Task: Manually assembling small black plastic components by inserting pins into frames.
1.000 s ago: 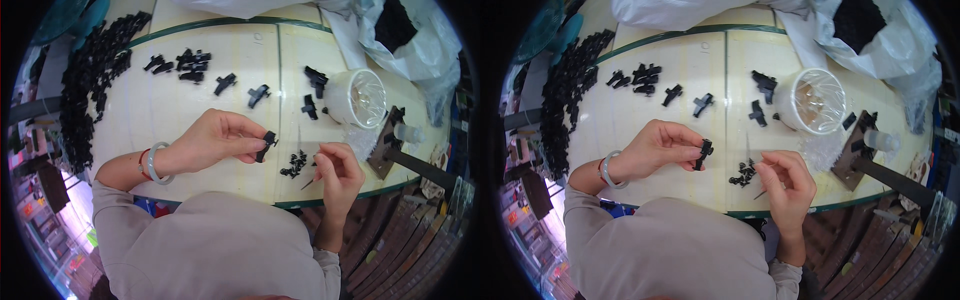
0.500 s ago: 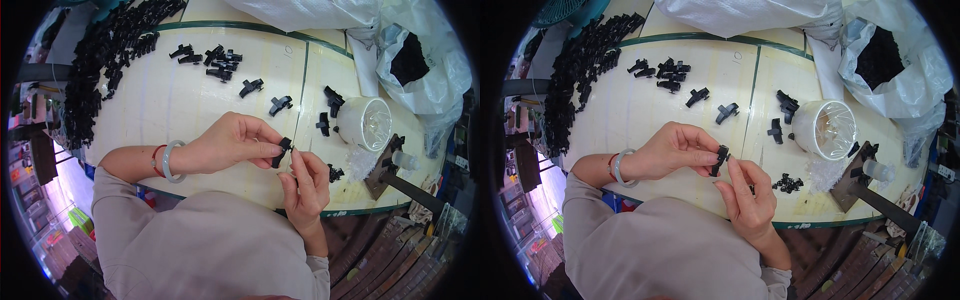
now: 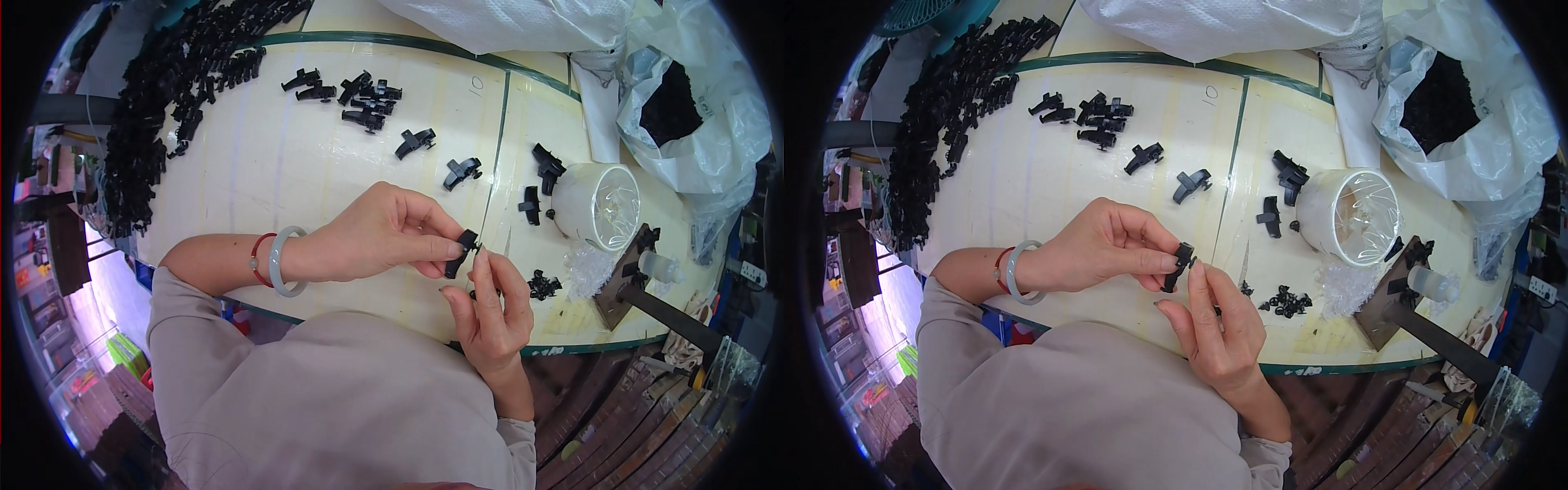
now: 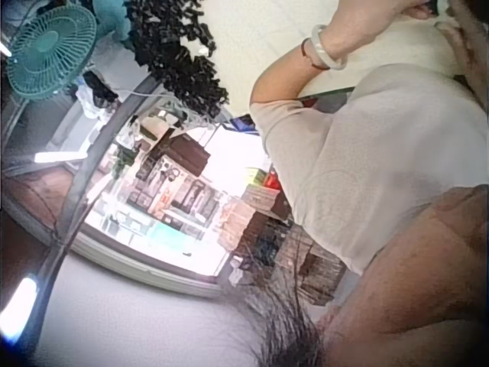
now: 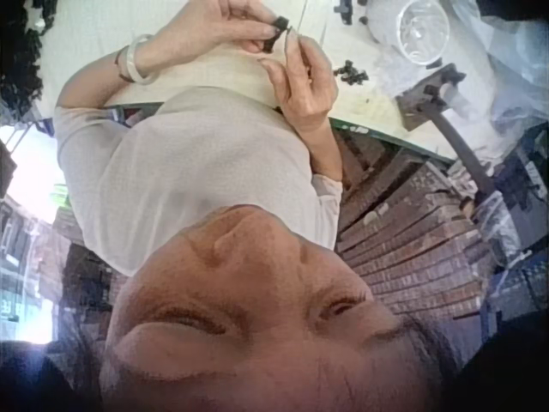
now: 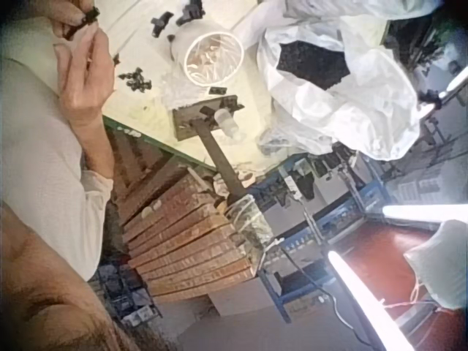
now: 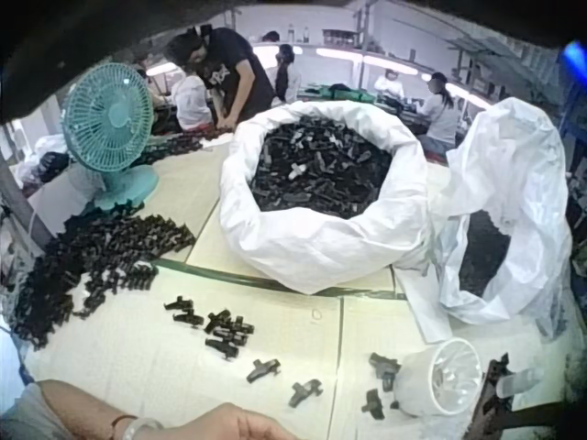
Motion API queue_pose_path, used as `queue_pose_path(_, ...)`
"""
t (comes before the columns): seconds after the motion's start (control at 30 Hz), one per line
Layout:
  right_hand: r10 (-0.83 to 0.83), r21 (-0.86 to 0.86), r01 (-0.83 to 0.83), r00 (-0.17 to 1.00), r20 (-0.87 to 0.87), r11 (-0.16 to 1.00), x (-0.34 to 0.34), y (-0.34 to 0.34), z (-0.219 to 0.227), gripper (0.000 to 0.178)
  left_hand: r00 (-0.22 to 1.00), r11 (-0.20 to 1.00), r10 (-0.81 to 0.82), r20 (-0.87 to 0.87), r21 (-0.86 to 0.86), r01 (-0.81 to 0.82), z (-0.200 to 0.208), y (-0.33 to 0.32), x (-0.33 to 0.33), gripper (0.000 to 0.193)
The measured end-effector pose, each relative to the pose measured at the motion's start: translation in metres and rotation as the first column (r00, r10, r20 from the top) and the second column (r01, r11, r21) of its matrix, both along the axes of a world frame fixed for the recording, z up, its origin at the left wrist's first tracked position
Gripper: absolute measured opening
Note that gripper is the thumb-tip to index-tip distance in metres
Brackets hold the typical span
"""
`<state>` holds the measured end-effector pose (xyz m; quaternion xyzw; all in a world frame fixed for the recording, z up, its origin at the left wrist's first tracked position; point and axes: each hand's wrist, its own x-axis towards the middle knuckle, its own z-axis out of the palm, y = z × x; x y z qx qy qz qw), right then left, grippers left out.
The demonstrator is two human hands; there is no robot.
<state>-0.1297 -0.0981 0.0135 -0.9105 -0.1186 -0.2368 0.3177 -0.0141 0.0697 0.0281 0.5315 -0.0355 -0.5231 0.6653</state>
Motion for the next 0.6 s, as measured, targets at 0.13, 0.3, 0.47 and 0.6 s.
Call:
queue_pose_path(0.13, -0.003, 0.02, 0.003, 1.0, -0.004, 1.0, -0.002, 0.001, -0.002, 0.046, 1.0, 1.0, -0.002, 0.0, -0.003, 0.002, 0.001, 0.0, -0.002, 0.017)
queue_pose_path(0.3, -0.121, 0.124, 0.128, 0.991, -0.062, 0.984, -0.007, -0.004, 0.005, 0.045, 1.0, 0.999, 0.03, -0.005, 0.033, -0.029, 0.001, 0.003, -0.003, 0.017)
queue_pose_path(0.47, -0.296, 0.064, 0.308, 0.943, -0.153, 0.949, -0.015, -0.035, 0.01, 0.035, 0.986, 0.953, 0.003, 0.164, 0.297, -0.052, 0.008, 0.032, 0.019, 0.02)
queue_pose_path(0.6, -0.24, 0.072, 0.276, 0.917, -0.318, 0.958, -0.025, -0.049, 0.012, 0.028, 0.893, 0.796, 0.009, 0.449, 0.537, -0.279, 0.01, 0.085, 0.041, 0.021)
